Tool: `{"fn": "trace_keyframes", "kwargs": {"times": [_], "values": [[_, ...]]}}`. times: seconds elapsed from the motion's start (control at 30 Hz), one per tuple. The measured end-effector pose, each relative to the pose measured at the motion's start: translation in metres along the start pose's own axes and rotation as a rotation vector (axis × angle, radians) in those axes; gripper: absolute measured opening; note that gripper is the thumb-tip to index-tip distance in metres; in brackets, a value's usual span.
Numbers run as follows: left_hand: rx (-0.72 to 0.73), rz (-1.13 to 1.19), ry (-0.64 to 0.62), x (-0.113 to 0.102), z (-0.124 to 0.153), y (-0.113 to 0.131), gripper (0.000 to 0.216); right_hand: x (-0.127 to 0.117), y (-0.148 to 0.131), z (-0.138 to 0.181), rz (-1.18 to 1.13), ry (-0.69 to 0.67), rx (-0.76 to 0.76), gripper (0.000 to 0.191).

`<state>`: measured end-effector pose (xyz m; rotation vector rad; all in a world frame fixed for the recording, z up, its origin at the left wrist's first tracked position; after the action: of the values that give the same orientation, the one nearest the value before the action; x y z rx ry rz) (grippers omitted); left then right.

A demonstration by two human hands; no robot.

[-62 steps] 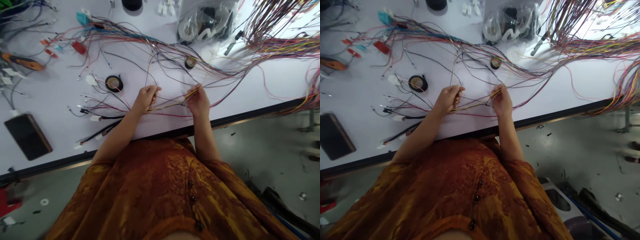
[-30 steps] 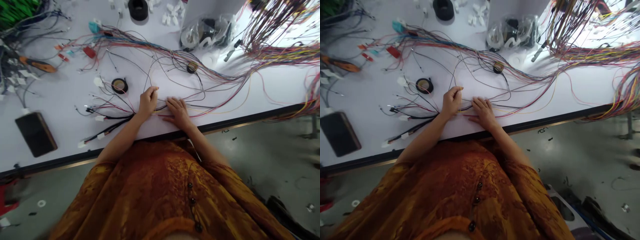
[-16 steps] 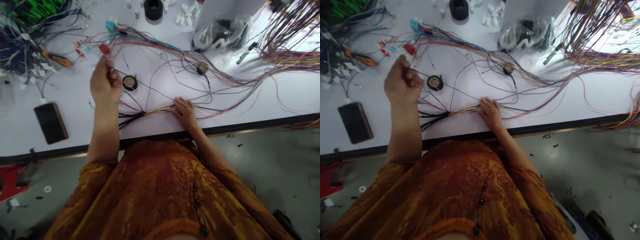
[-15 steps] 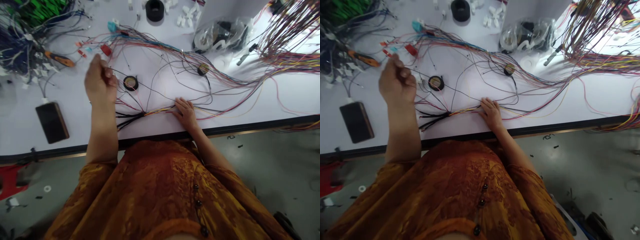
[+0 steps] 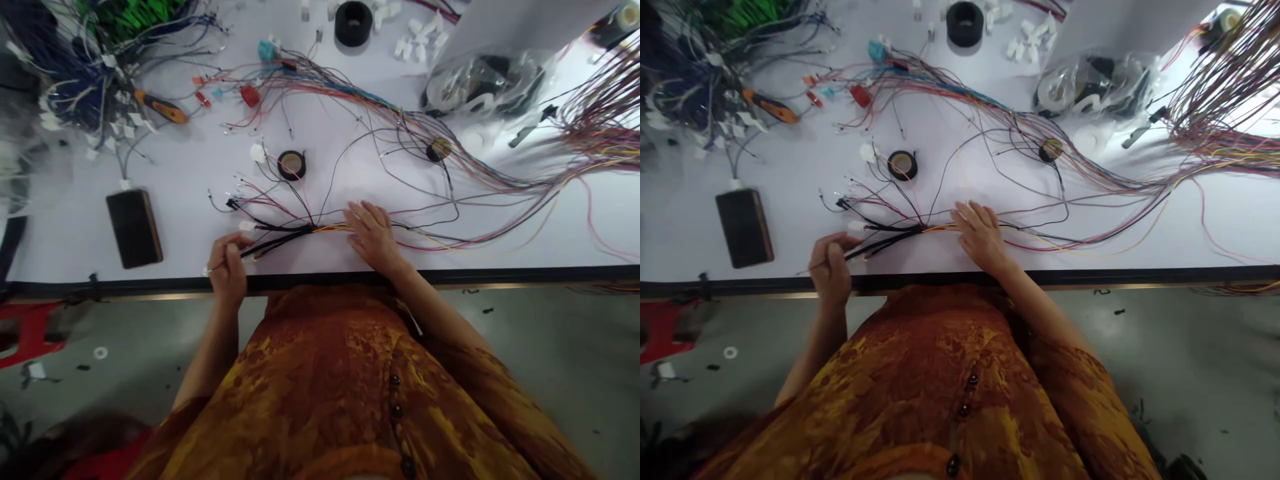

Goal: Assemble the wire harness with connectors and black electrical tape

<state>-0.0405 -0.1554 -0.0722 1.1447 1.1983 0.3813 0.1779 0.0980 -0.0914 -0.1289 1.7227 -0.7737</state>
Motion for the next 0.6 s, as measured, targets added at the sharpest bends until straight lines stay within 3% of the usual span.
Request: {"fn": "trace_keyframes", "kwargs": {"times": [0.07,0.13,0.23,0.37,0.47,0.57,0.6], "values": [[0.179,-0.198,-0.07,0.008,-0.006,-0.013,0.033,0.009,-0.001,-0.013,-0.079,-0.08,-0.055,0.034],[0.262,-0.333,-0.131,0.012,-0.021,-0.026,0.039,0.013,0.005,-0.022,-0.156,-0.055,-0.037,0.028],[0.286,-0.375,-0.147,0.013,-0.053,-0.038,0.047,0.016,0.012,-0.027,-0.233,0.056,0.009,0.023],[0.293,-0.325,-0.177,0.016,-0.085,-0.03,0.046,0.019,0.01,-0.027,-0.262,0.154,0.046,0.021],[0.188,-0.136,-0.13,0.008,-0.087,-0.017,0.037,0.022,0.007,-0.028,-0.268,0.165,0.077,0.022],[-0.06,0.152,0.051,-0.018,-0.072,-0.01,0.028,0.022,0.006,-0.029,-0.277,0.162,0.068,0.019],[-0.149,0.193,0.058,-0.026,-0.065,-0.009,0.026,0.022,0.006,-0.029,-0.278,0.165,0.064,0.017]]}}
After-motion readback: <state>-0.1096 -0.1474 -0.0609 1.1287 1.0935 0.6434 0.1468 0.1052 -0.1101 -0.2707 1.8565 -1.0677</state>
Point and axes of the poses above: each hand's wrist, its own z-axis away from the middle knuckle, its own x-axis out of the palm, y = z × x, the point moved 3 cm from there along -z, towards the middle knuckle, and after that the axes turned 4 degrees about -z, right-handed, at the moved point
